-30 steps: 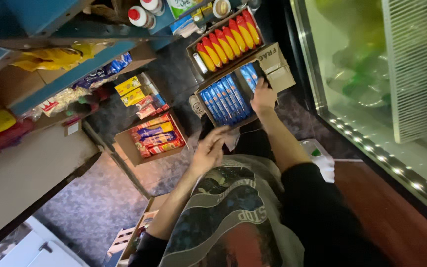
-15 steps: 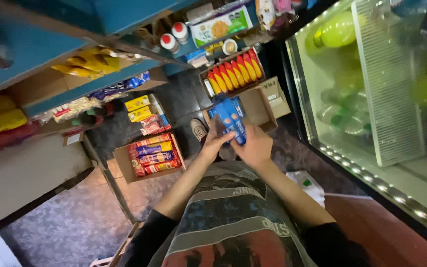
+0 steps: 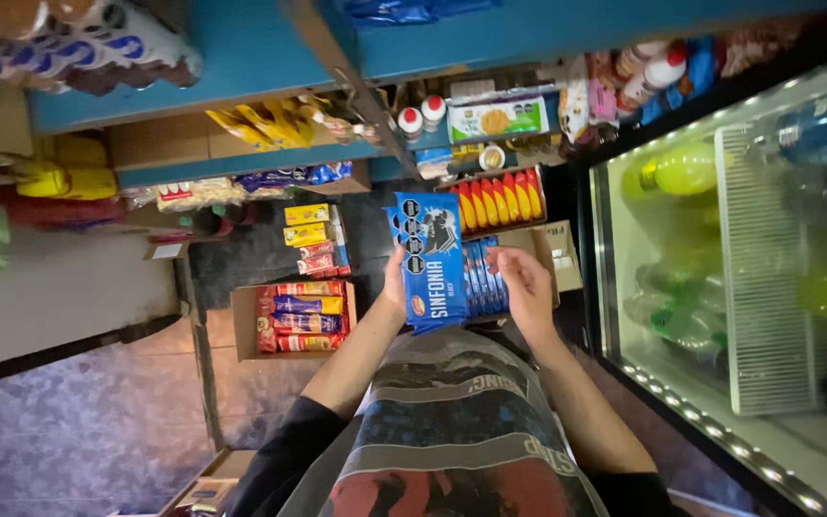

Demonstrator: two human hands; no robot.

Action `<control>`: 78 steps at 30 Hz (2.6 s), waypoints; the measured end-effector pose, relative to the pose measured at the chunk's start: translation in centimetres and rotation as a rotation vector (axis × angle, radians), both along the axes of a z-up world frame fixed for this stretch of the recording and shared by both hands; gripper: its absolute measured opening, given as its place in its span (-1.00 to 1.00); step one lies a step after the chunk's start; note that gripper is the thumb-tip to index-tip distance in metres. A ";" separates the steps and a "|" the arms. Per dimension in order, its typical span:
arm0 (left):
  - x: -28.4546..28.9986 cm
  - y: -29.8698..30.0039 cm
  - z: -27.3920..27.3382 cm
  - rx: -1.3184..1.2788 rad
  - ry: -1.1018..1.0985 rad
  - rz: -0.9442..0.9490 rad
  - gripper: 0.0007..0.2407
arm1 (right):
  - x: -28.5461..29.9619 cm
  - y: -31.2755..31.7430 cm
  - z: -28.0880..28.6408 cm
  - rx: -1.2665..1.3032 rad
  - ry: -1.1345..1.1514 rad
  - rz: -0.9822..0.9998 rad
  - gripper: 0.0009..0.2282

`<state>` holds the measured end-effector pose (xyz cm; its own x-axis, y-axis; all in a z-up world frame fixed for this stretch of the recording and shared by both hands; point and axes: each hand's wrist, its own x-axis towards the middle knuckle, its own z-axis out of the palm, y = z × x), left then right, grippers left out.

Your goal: The person picks up several cans and boxes of cookies from a cardboard box on the floor and places them onto grocery store shelves one by one.

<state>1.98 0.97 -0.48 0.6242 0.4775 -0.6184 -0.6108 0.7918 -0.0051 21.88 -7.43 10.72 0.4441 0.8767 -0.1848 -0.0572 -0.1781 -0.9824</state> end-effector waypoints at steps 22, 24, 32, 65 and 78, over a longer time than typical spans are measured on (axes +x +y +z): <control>0.6 4.2 17.6 0.846 0.671 -0.305 -0.25 | -1.1 3.3 -3.4 -0.111 0.297 0.423 -0.14; 0.7 4.3 16.2 0.825 0.638 -0.271 -0.26 | -0.3 3.9 -5.1 -0.173 0.356 0.446 -0.12; -1.7 5.0 17.2 0.943 0.455 -0.308 -0.36 | 1.2 4.7 -4.7 0.146 0.692 0.666 -0.14; -9.8 -1.9 9.5 0.121 -0.033 0.002 -0.30 | 5.7 44.5 7.9 0.223 -0.136 0.123 -0.21; -10.4 -3.0 15.9 0.034 0.032 0.027 -0.36 | 5.9 44.7 9.8 0.011 -1.172 -0.200 -0.54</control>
